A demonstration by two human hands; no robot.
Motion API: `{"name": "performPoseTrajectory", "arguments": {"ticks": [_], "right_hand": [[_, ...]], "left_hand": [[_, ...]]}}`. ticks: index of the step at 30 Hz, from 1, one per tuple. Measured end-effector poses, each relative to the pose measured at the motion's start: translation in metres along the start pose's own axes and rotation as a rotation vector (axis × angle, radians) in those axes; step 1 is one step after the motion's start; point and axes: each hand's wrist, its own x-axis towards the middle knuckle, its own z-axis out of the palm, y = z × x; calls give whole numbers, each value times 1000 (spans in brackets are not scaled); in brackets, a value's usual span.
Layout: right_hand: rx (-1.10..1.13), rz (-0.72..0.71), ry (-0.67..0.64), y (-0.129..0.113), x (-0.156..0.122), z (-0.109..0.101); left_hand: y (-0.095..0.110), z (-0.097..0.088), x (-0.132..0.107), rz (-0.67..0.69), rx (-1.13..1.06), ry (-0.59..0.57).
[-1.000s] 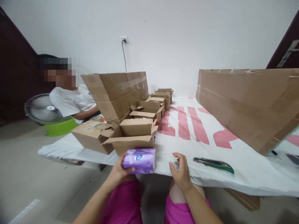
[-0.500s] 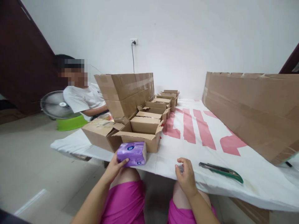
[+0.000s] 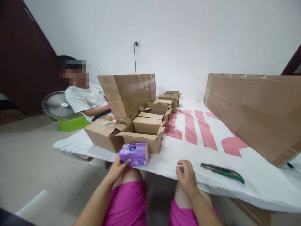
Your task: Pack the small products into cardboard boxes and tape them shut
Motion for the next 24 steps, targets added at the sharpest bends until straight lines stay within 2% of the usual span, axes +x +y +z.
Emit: {"name": "performPoseTrajectory", "arguments": {"ticks": [14,24], "right_hand": [[8,-13,-39,-3,2,-1],[-19,-34,-115,-4,2,-2]], "left_hand": [[-6,-1,0,15,48,10],[-9,-1,1,16,40,-11]]}}
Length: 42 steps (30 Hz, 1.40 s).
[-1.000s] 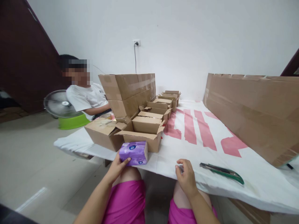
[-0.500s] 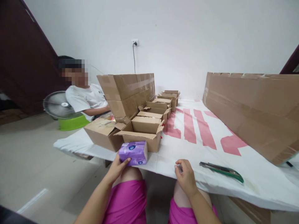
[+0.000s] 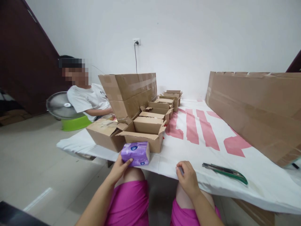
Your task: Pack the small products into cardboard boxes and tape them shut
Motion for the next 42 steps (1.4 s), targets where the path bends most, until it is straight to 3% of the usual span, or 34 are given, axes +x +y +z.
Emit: {"name": "performPoseTrajectory", "arguments": {"ticks": [12,24,42], "right_hand": [[-6,-14,-20,-3,0,0],[-30,-33,-31,-5,1,-1],[-81,-54,-54,-5,3,2]], "left_hand": [[-6,5,6,21,57,47],[-2,18,25,-68,119,80],[18,46,55,-76,290,66]]}}
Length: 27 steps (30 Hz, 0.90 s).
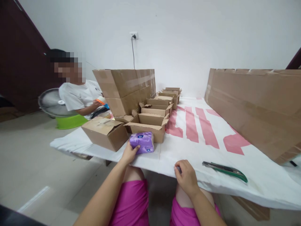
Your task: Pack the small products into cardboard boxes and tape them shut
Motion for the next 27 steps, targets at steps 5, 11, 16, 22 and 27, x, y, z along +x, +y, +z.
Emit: {"name": "performPoseTrajectory", "arguments": {"ticks": [5,11,16,22,27], "right_hand": [[-17,0,2,0,0,0],[-23,5,-17,-1,0,-2],[-33,-10,-2,-1,0,0],[-36,-13,4,0,-1,1],[-40,-18,0,1,-2,0]], "left_hand": [[-3,6,13,-6,4,9],[-8,16,27,5,-12,46],[-8,24,39,25,-25,98],[-1,26,22,106,26,290],[8,28,4,377,286,180]]}}
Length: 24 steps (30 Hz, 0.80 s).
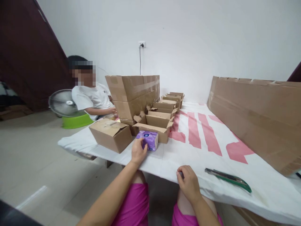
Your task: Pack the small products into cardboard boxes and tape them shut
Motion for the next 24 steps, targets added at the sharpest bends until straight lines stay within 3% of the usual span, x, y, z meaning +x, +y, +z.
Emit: {"name": "performPoseTrajectory", "arguments": {"ticks": [3,8,24], "right_hand": [[-3,-1,10,1,0,0],[2,-11,10,2,0,0],[0,-31,14,1,0,-1]], "left_hand": [[4,2,0,61,3,-138],[4,3,4,102,19,-212],[4,1,-1,172,-7,-264]]}}
